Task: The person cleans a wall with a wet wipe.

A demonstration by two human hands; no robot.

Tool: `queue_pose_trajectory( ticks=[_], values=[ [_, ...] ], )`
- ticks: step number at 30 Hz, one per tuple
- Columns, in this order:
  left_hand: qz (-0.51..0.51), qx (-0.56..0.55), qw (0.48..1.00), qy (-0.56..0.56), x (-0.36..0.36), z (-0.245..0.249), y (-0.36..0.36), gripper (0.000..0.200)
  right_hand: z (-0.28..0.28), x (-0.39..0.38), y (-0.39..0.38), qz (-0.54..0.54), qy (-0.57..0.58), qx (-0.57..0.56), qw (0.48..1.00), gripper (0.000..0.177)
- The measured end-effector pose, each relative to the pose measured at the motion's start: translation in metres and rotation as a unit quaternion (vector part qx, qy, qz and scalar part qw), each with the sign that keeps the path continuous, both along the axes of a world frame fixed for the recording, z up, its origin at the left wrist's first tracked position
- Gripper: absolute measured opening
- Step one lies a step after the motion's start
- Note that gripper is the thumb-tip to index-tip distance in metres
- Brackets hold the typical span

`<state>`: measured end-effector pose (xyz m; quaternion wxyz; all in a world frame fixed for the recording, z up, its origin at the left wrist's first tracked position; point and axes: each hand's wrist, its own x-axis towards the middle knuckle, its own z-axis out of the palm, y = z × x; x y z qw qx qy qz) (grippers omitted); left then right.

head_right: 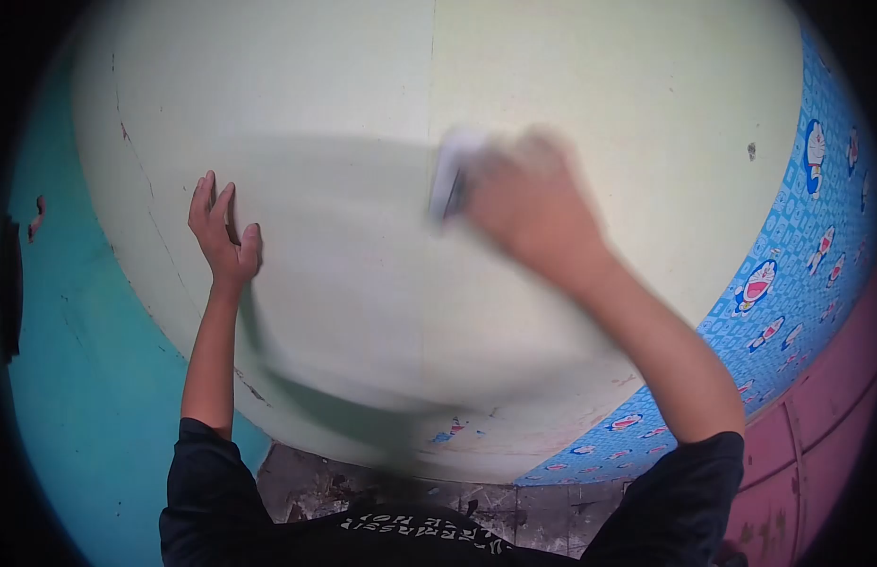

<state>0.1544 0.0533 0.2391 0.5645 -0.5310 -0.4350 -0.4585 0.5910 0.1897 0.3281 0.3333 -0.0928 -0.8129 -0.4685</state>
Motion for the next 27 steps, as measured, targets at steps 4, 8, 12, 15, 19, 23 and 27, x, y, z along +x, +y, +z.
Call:
queue_pose_trajectory(
  ticks=[4,8,12,15,19,23,27],
  values=[
    [-0.002,0.002,1.0,-0.002,-0.001,-0.003,0.002,0.062,-0.027,0.005,-0.011,0.101,-0.158,0.058,0.98,0.01],
    [0.007,-0.001,1.0,0.003,0.0,-0.002,0.0,0.061,0.06,0.024,-0.006,0.045,0.108,0.07,0.991,0.027],
    [0.013,-0.004,1.0,0.003,0.0,-0.003,0.0,0.061,0.047,0.011,-0.001,0.064,0.117,0.039,0.99,0.017],
    [0.002,-0.001,1.0,-0.001,0.002,-0.003,-0.001,0.06,-0.03,-0.009,-0.015,0.094,-0.154,0.04,0.983,0.011],
    [-0.007,0.004,1.0,-0.002,0.001,-0.002,0.001,0.06,0.005,-0.003,0.003,0.087,-0.081,0.061,0.991,0.01],
    [0.011,-0.025,1.0,-0.001,0.007,-0.001,-0.005,0.054,0.079,0.01,0.006,0.114,0.214,0.072,0.967,0.028],
    [-0.001,0.003,1.0,0.001,0.001,-0.001,0.001,0.059,0.004,-0.011,0.005,0.087,-0.022,0.083,0.993,0.01]
  ],
)
